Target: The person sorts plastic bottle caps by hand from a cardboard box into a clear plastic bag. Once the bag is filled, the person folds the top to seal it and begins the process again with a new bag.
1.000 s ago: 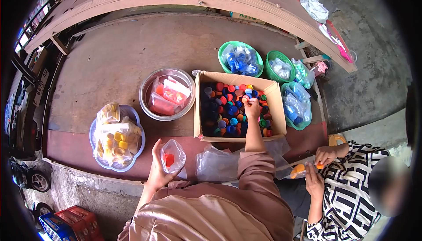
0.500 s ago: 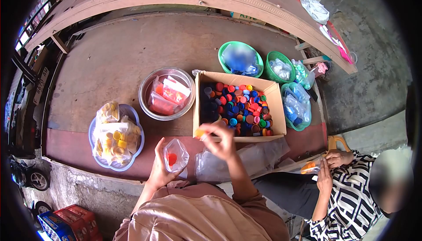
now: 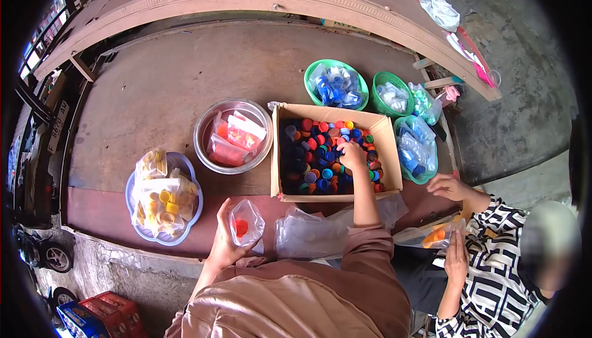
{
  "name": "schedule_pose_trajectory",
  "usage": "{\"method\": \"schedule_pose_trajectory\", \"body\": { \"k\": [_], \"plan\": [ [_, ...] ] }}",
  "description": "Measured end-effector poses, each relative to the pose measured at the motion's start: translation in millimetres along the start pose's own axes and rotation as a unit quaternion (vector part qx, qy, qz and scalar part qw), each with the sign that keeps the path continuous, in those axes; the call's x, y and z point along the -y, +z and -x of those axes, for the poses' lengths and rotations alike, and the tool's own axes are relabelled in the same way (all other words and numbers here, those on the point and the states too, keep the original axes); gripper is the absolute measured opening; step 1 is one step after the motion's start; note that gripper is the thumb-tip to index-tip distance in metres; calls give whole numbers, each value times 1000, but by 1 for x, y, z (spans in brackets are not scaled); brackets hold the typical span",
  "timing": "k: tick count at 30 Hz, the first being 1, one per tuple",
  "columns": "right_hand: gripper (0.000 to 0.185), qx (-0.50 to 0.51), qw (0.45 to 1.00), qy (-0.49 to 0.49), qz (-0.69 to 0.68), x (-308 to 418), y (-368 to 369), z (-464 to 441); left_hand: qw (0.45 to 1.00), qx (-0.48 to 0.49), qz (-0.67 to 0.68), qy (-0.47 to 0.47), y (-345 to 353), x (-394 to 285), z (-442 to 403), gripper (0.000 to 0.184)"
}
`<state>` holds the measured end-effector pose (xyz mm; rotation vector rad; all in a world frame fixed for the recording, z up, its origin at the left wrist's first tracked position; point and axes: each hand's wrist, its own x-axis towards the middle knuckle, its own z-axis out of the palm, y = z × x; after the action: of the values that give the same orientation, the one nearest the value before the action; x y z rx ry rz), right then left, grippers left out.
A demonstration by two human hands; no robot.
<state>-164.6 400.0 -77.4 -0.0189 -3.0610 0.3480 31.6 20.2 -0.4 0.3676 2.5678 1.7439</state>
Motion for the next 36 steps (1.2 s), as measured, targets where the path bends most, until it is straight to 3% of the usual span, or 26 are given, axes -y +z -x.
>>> {"method": "schedule_pose_trajectory", "body": {
  "k": [4,5,6,8,11,14,15,19,22,26,35,36],
  "plan": [
    [7,12,994,38,-106,-11,12,-1,1000,-7,8,-20,-1,0,-1,103],
    [9,-80,990,17,-119,-14,11,-1,1000,-5,12,-28,-1,0,-1,103],
    [9,-137,985,92,-60,-10,9,0,999,-5,14,-32,-1,-1,0,103],
    [7,-142,971,179,73,-5,-7,2,999,-7,17,-34,-1,-2,-2,103],
    [7,-170,973,148,60,0,0,8,1000,0,3,-24,-1,-1,-4,103],
    [4,-58,994,49,82,4,0,1,1000,9,1,-24,-1,-2,-6,103],
    [21,1,998,36,60,4,-1,0,1000,9,1,-25,0,-1,-6,103],
    [44,11,991,-13,135,7,2,0,999,10,-5,-32,-1,2,-4,103],
    [22,25,994,16,107,13,4,0,999,10,-13,-30,-1,2,-3,103],
    [39,-7,998,62,26,-1,23,-9,1000,15,-7,-19,-2,0,-4,103],
    [31,-121,972,158,-124,-7,27,-15,1000,15,-17,-16,-1,4,-3,103],
    [32,-134,954,151,-221,-7,29,-15,1000,15,-17,-15,-1,4,-3,103]
  ]
}}
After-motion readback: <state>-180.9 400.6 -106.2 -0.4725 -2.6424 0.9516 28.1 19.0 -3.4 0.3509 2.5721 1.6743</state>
